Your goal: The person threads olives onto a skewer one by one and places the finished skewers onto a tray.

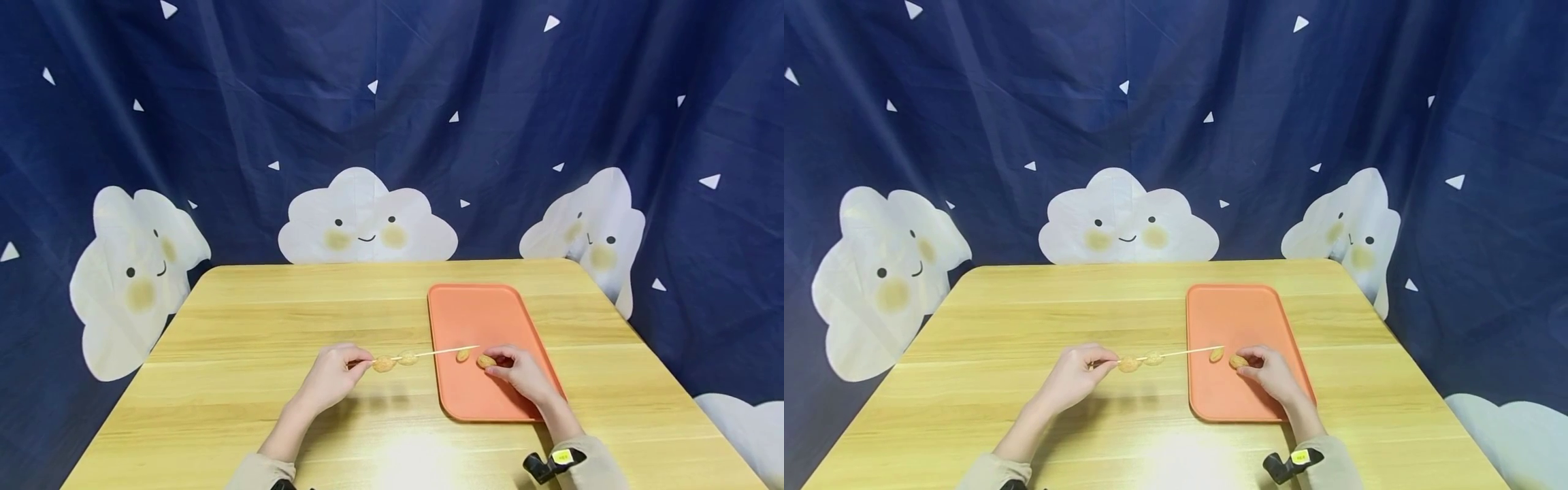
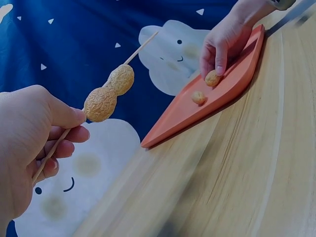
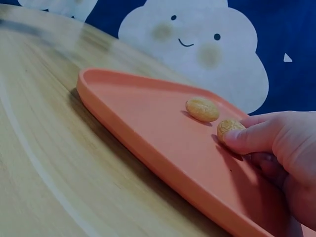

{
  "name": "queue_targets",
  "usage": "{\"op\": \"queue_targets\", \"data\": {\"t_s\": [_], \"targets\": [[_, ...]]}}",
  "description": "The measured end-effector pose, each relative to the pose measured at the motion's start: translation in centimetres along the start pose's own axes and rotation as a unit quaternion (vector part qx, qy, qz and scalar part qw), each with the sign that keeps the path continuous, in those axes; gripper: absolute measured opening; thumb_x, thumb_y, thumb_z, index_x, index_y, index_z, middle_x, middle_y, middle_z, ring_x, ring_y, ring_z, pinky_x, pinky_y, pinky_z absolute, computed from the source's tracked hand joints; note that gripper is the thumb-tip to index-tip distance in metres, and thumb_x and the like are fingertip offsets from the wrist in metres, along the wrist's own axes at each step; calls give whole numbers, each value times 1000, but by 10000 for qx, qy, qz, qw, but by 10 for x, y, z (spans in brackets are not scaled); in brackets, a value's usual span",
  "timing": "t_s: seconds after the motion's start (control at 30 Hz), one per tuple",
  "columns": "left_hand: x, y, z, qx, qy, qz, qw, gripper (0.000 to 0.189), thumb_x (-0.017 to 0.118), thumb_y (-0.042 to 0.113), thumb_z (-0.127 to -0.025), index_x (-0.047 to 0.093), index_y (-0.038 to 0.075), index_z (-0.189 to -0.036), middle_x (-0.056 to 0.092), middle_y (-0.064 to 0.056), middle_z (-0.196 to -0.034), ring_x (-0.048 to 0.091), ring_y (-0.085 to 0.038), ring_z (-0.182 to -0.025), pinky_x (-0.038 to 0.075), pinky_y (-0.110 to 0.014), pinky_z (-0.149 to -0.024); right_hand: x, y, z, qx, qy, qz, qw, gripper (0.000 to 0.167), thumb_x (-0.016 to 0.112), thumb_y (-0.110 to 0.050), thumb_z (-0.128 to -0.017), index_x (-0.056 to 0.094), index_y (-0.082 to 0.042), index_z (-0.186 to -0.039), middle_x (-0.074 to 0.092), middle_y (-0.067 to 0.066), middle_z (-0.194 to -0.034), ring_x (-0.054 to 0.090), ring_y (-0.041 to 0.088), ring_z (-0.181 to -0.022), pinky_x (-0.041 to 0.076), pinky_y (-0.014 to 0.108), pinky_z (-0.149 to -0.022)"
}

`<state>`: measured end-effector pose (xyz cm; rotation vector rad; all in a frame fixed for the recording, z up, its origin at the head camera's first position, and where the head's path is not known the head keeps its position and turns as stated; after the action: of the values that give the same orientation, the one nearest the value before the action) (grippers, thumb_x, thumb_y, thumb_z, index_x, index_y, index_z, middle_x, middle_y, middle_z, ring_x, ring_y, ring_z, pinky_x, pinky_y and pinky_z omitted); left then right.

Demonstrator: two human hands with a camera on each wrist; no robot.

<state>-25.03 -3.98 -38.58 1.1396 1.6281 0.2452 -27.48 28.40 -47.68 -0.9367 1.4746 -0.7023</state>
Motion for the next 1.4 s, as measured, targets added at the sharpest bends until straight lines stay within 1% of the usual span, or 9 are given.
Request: {"op": "queue_targets", "data": {"t_s": [0.23,0.43,0.63,0.77,0.97,1.07,1.23,1.3,1.4], "targets": [[0,-3,1,-89,-1,-51,9999,8,68,7,-82,73,14,-83,63,10,-80,55,-3,-70,47,-22,-62,0,3,-1,65,86,119,9999,26,72,-8,-80,67,1,-103,63,12,-98,55,13,-82,47,22,-66],[-1,-3,1,-63,21,-29,10000,8,68,7,-82,73,13,-83,63,10,-79,54,-3,-69,47,-21,-61,-2,4,1,310,185,11,9993,31,70,-12,-83,64,3,-109,63,15,-102,53,12,-73,45,24,-56],[-1,-5,2,-124,8,1,9999,7,68,9,-83,73,14,-83,64,10,-80,56,-4,-70,48,-22,-62,-8,-4,3,362,465,-112,9982,32,68,-15,-85,62,2,-112,64,14,-106,57,11,-94,45,20,-76],[-2,-7,2,-119,39,-64,9999,8,68,8,-83,73,15,-83,64,10,-80,57,-4,-71,48,-22,-63,-8,-12,4,311,391,-635,9967,33,64,-7,-87,57,9,-115,63,21,-103,62,12,-87,51,25,-75],[-3,-8,3,-67,57,-86,9999,8,68,8,-83,72,15,-83,64,10,-79,56,-4,-71,48,-22,-62,-5,-22,5,113,231,-1506,9883,32,58,3,-88,49,18,-115,61,30,-98,65,14,-79,54,33,-73],[-3,-8,3,-56,40,-40,10000,8,67,9,-84,72,16,-83,64,10,-80,56,-4,-71,48,-22,-62,-4,-26,6,58,208,-1603,9868,34,59,2,-87,50,18,-116,62,27,-98,66,16,-78,54,33,-73],[-4,-9,4,-61,46,-36,10000,8,67,10,-84,72,16,-83,64,10,-81,57,-4,-71,48,-22,-62,-2,-35,7,60,152,-1689,9855,36,61,-2,-87,51,16,-117,67,7,-91,65,19,-78,53,29,-70],[-4,-10,4,-68,44,-50,10000,8,68,10,-84,72,16,-83,65,9,-81,57,-5,-72,48,-22,-62,0,-41,8,-22,89,-1865,9824,37,60,-1,-88,49,18,-117,66,0,-90,65,17,-78,53,28,-70],[-4,-11,4,-115,32,-48,9999,8,68,10,-84,72,15,-83,65,9,-81,58,-5,-72,48,-22,-63,1,-48,8,-142,-6,-2248,9743,35,59,1,-88,49,18,-116,65,-4,-91,64,14,-80,53,30,-73]]}}
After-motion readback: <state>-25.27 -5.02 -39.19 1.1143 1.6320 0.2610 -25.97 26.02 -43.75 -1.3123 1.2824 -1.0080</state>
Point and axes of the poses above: each hand's wrist, its own z-axis away from the middle knuckle, its own x-axis out of the palm, y = z × x, the point moved 9 cm from there along -z, towards the middle knuckle
